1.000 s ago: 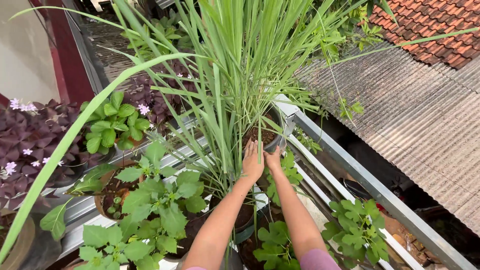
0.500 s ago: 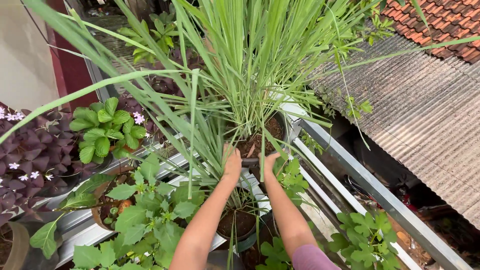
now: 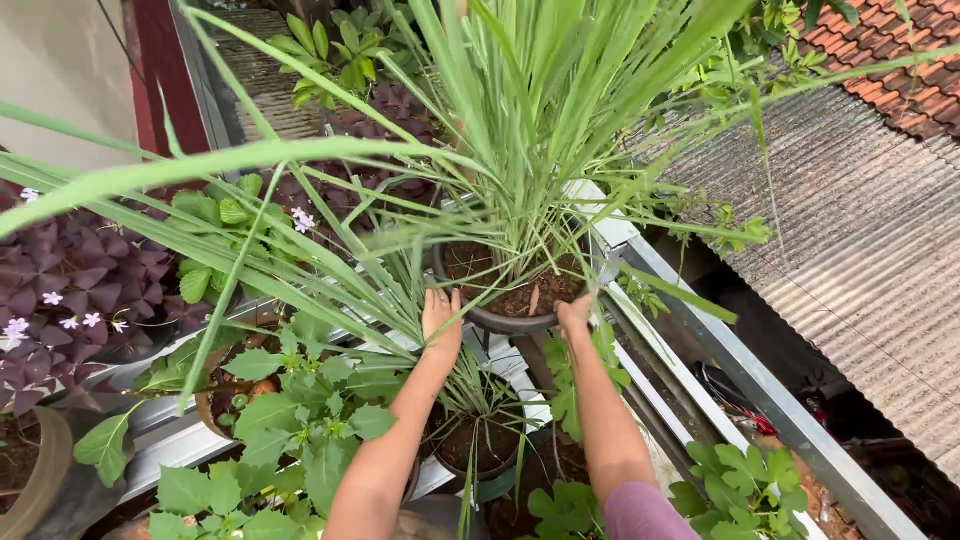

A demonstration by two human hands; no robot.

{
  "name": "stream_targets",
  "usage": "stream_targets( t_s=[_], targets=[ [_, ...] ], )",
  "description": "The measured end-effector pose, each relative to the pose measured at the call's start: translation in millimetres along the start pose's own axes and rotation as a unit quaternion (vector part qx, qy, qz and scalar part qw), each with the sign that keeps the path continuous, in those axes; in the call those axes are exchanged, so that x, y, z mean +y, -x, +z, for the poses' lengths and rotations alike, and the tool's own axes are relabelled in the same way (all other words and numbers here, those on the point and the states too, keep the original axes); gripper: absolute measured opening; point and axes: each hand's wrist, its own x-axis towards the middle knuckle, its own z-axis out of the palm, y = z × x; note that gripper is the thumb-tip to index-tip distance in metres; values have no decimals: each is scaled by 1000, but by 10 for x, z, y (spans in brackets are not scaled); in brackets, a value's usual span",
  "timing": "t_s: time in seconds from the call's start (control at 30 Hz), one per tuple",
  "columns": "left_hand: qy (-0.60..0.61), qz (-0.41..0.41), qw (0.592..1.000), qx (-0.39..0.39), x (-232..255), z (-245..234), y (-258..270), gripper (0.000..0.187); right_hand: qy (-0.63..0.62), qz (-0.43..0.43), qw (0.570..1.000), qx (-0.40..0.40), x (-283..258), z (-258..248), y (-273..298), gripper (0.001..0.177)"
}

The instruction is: Tending to and organizing various potted plants in a balcony garden.

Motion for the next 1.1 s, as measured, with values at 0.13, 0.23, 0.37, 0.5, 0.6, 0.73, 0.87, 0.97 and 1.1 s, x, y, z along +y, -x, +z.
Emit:
stream_targets(
  t_s=[0.13, 0.23, 0.37, 0.5, 0.6, 0.73, 0.87, 0.97, 1.1],
  targets=[
    [41, -2, 999, 36, -30, 4, -112, 64, -109, -170, 979, -27, 493, 107, -967, 120],
    [49, 5, 996, 77, 79, 142, -200, 60, -43, -280, 959, 4, 618, 77, -1159, 113],
    [75, 5, 992, 102, 72, 98, -287, 54, -144, -197, 967, -73, 321, -17, -859, 105],
    [99, 2, 989, 109, 60, 67, -270, 55, -94, -38, 993, -60, -204, -185, -211, 106],
    [104, 0, 989, 107, 47, 49, -299, 53, -125, -186, 974, 43, 495, 119, -846, 115],
    [100, 6, 991, 85, -2, -88, -183, 53, 2, -141, 975, 169, 639, 292, -316, 102],
    [87, 11, 992, 88, -59, -156, -157, 57, -342, -119, 926, 110, 292, 633, 430, 110],
    [64, 12, 993, 99, -91, -106, -146, 61, -223, -137, 947, 185, 409, 847, 460, 114],
    [19, -5, 994, 109, -114, 38, -161, 61, -292, -206, 928, 108, 386, 841, 503, 117]
  ],
)
